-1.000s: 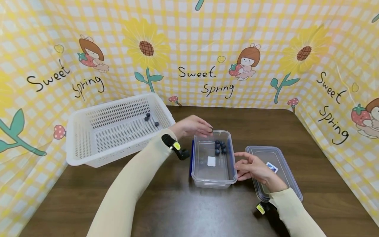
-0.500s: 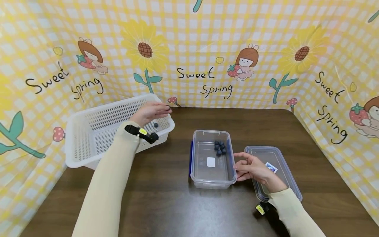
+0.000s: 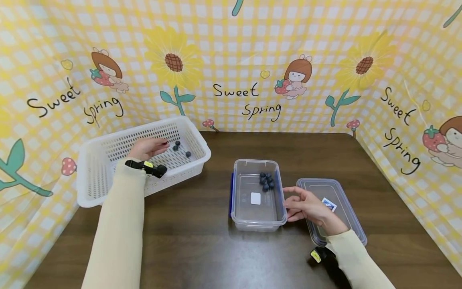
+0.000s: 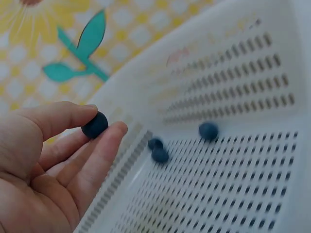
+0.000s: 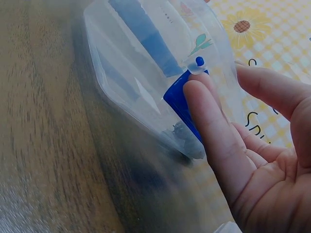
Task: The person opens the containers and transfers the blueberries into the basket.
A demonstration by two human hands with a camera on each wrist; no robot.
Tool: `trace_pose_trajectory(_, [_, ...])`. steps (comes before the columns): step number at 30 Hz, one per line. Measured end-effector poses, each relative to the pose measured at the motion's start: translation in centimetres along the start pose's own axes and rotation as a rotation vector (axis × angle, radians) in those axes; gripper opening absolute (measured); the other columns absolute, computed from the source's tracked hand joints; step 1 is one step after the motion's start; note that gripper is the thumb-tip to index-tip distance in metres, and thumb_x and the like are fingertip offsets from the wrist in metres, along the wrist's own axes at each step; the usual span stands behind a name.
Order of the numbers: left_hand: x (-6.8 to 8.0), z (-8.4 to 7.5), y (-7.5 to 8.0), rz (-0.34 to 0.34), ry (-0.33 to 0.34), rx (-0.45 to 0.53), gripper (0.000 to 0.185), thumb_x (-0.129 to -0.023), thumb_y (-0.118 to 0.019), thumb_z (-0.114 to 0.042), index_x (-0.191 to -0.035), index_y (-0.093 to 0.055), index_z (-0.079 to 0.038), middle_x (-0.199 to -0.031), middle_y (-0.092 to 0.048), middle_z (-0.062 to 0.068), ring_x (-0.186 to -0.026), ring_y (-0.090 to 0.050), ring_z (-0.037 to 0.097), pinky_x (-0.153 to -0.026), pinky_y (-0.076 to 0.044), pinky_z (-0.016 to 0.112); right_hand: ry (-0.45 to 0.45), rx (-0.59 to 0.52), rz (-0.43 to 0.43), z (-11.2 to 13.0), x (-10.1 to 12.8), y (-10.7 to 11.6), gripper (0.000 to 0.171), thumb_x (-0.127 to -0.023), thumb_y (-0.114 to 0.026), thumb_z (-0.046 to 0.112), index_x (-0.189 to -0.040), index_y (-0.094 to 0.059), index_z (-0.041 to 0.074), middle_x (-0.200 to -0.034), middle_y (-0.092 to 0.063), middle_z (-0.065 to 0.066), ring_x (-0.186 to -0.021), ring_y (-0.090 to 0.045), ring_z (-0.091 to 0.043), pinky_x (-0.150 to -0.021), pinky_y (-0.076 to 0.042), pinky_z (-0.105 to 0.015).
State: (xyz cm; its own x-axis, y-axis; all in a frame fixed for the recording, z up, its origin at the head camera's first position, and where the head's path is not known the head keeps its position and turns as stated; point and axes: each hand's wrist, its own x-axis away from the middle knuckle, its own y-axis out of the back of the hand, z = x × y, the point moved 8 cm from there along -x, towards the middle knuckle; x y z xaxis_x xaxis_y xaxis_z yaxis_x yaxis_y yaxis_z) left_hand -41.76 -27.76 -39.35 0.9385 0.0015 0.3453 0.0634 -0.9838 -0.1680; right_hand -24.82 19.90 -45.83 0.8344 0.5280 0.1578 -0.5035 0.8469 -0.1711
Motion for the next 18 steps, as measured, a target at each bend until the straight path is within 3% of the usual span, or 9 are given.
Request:
trace_pose_trajectory(5, [0.1,0.7,1.6,-0.05,0.04,0.029,0.006,-0.099,-0.056,0.0,-0.105,-0.057,0.0,-0.077,-0.07,0.006,-0.074,-0.072,0.014,-0.09,-0.055,0.026,0.004,0.002,0.007,0.1,0.1,-0.1,0.057,-0.097,-0.057,-0.005,-0.143,-0.024,-0.011,-0.094,-0.068,-0.006,-0.072,-0.071,-0.017,-0.067,-0.063,-0.035])
trace_pose_trajectory(7, [0.1,0.8,1.9,-0.077,0.045,0.021,0.018,-0.1,-0.058,-0.004,-0.117,-0.055,0.0,-0.085,-0.068,0.008,-0.074,-0.072,0.014,-0.09,-0.056,0.026,0.003,-0.002,0.006,0.2,0.1,-0.1,0.057,-0.097,-0.056,-0.005,-0.143,-0.023,-0.011,-0.093,-0.068,-0.006,-0.072,-0.071,-0.018,-0.067,-0.063,-0.035])
trace_pose_trajectory(11, [0.3,1.0,2.5,-0.143,0.065,-0.011,0.047,-0.1,-0.06,-0.01,-0.142,-0.044,0.0,-0.118,-0.06,0.019,-0.075,-0.072,0.014,-0.09,-0.055,0.027,0.002,-0.008,0.005,0.3,0.1,-0.1,0.058,-0.097,-0.055,-0.006,-0.144,-0.022,-0.012,-0.093,-0.067,-0.006,-0.071,-0.07,-0.018,-0.067,-0.063,-0.035])
trace_pose_trajectory(14, [0.3,1.2,2.5,-0.143,0.074,-0.009,0.057,-0.101,-0.059,-0.01,-0.151,-0.034,0.002,-0.132,-0.053,0.022,-0.076,-0.072,0.016,-0.091,-0.055,0.028,0.004,-0.009,0.008,0.3,0.1,-0.2,0.059,-0.097,-0.055,-0.006,-0.144,-0.021,-0.012,-0.093,-0.067,-0.006,-0.071,-0.07,-0.018,-0.067,-0.063,-0.035])
trace_pose_trajectory(18, [0.3,1.0,1.7,-0.094,0.071,-0.001,0.055,-0.102,-0.055,-0.007,-0.151,-0.032,0.002,-0.121,-0.058,0.02,-0.078,-0.072,0.016,-0.093,-0.054,0.028,0.003,-0.01,0.007,0.3,0.2,-0.2,0.06,-0.097,-0.055,-0.006,-0.145,-0.02,-0.012,-0.093,-0.067,-0.006,-0.071,-0.07,-0.018,-0.066,-0.063,-0.035])
